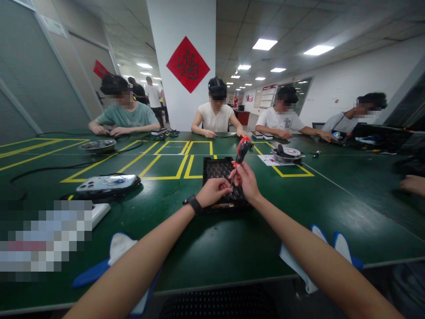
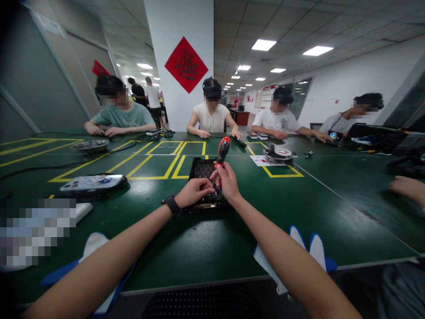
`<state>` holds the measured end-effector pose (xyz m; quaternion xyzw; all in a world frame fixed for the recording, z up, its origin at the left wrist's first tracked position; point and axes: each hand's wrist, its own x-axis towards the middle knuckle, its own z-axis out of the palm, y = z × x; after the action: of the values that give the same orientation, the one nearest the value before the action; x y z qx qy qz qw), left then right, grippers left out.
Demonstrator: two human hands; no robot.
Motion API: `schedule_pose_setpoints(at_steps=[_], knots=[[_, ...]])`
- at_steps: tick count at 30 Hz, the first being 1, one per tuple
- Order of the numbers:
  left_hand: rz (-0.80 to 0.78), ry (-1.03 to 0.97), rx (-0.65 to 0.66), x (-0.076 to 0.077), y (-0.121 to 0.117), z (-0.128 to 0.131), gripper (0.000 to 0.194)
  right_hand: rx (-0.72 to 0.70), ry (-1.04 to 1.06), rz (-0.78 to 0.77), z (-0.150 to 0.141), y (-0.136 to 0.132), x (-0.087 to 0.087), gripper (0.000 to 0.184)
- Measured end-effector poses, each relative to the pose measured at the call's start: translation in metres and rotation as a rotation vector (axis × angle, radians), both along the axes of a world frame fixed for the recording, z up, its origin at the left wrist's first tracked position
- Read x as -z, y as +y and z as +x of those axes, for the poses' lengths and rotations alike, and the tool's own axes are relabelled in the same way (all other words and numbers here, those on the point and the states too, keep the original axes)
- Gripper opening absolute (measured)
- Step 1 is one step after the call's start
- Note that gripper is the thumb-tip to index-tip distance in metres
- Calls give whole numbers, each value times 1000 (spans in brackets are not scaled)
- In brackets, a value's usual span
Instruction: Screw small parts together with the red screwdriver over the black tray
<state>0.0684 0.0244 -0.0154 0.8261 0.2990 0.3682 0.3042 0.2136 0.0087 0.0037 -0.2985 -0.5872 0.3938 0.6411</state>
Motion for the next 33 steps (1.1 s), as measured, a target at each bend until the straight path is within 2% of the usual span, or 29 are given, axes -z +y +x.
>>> schedule_pose_setpoints(at_steps=[10,19,23,25,28,31,33], knots=[[33,51,47,-4,-2,-1,21,-60,34,-21,1,3,3,32],[-59,-12,34,2,3,-2,29,-39,54,-15,-1,1,3,28],[-76,4,70,-3,4,-3,30,-13,72,-4,-1,0,1,27],[-33,-50,-4,-9,10,-9,31,32,93,20,1,2,-1,25],[41,-261,-291,-13,27,-29,33,144,154,70,9,6,-6,23],[-2,-372,-600,-3,47,-52,35,262,211,100,18,12,-7,22],[-117,-305,-674,10,55,-62,38,303,185,73,21,16,-4,23]])
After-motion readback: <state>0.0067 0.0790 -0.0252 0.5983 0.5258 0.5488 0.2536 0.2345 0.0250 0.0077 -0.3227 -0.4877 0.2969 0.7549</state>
